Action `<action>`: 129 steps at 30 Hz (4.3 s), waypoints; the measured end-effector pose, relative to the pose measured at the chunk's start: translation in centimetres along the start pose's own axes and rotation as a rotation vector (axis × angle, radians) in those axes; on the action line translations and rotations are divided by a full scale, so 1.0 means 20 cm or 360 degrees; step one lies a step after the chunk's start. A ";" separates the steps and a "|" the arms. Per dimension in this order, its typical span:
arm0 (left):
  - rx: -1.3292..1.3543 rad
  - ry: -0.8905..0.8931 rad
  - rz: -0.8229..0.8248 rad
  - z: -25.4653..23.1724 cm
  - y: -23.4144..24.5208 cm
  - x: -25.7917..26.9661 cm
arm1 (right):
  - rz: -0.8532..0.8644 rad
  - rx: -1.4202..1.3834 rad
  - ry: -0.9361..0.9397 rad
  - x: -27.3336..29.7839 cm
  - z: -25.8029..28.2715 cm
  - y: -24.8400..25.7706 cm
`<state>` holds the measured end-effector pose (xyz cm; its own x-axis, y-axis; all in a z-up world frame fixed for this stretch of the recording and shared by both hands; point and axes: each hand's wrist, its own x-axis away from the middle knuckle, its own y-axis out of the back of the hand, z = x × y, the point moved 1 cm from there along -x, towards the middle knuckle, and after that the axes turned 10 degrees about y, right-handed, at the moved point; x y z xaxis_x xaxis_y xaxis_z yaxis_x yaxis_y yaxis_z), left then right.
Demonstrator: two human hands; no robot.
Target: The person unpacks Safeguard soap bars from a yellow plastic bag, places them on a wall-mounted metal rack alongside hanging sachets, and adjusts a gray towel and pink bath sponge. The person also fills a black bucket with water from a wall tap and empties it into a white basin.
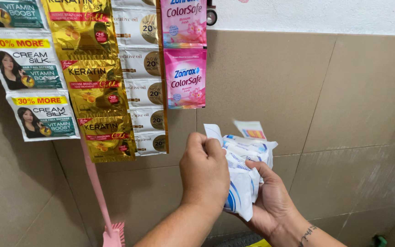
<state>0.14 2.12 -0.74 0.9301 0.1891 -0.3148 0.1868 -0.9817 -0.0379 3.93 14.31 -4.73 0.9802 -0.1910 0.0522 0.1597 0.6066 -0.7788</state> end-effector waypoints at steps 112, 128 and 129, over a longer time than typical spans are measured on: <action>0.1087 0.1389 0.0694 0.60 -0.31 -0.01 | 0.1341 0.3586 -0.0920 -0.81 0.21 1.45; 0.1143 0.1395 0.0742 0.75 -0.28 0.06 | 0.1786 0.3572 -0.1636 -0.97 -0.13 1.94; 0.1138 0.1427 0.0724 0.76 -0.28 0.06 | 0.1786 0.3564 -0.1653 -0.98 -0.14 1.93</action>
<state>-4.54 7.53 -15.35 0.8060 -0.5005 0.3160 -0.1636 -0.7014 -0.6938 -9.43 39.31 -37.59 0.4117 0.2898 0.8640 -0.8564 -0.2010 0.4755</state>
